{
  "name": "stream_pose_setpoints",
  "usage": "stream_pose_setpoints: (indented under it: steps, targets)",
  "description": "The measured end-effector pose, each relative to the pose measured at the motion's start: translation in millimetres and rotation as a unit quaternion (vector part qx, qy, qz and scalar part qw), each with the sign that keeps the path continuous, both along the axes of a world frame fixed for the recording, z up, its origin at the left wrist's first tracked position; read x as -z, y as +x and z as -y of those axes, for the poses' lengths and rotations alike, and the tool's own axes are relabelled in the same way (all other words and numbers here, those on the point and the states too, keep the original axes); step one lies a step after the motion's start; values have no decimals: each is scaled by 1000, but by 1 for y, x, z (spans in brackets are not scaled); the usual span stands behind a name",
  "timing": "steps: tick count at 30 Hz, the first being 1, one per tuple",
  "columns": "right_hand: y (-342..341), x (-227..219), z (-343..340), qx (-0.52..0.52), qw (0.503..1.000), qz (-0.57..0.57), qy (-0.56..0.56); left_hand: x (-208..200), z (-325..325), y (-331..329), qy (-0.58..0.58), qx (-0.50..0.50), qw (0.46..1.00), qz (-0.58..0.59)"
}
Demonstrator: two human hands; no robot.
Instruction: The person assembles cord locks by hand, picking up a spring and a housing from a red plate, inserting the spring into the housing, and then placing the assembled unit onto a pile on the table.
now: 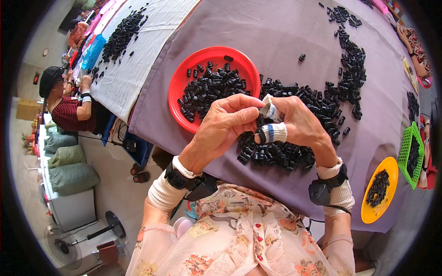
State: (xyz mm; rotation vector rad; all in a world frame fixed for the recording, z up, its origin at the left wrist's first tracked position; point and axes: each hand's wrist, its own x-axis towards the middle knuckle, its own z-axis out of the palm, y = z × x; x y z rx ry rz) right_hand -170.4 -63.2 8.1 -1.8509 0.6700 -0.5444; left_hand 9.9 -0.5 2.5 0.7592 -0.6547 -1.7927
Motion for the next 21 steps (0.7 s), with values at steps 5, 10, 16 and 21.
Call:
stream_pose_setpoints:
  steps: [5,10,16,21]
  targets:
    - [1,-3,-1,-5,1000,-10,0,0,0,0,2,1,1000,0]
    - [1,0,-3,0,1000,-13,-11,0,0,-1,16,-12,1000,6]
    - [2,4,-5,-1,1000,-7,18,-1,1,-1,16,0,1000,-8]
    - [2,0,-4,4,1000,24,4,-3,1,-2,2,-10,1000,-9]
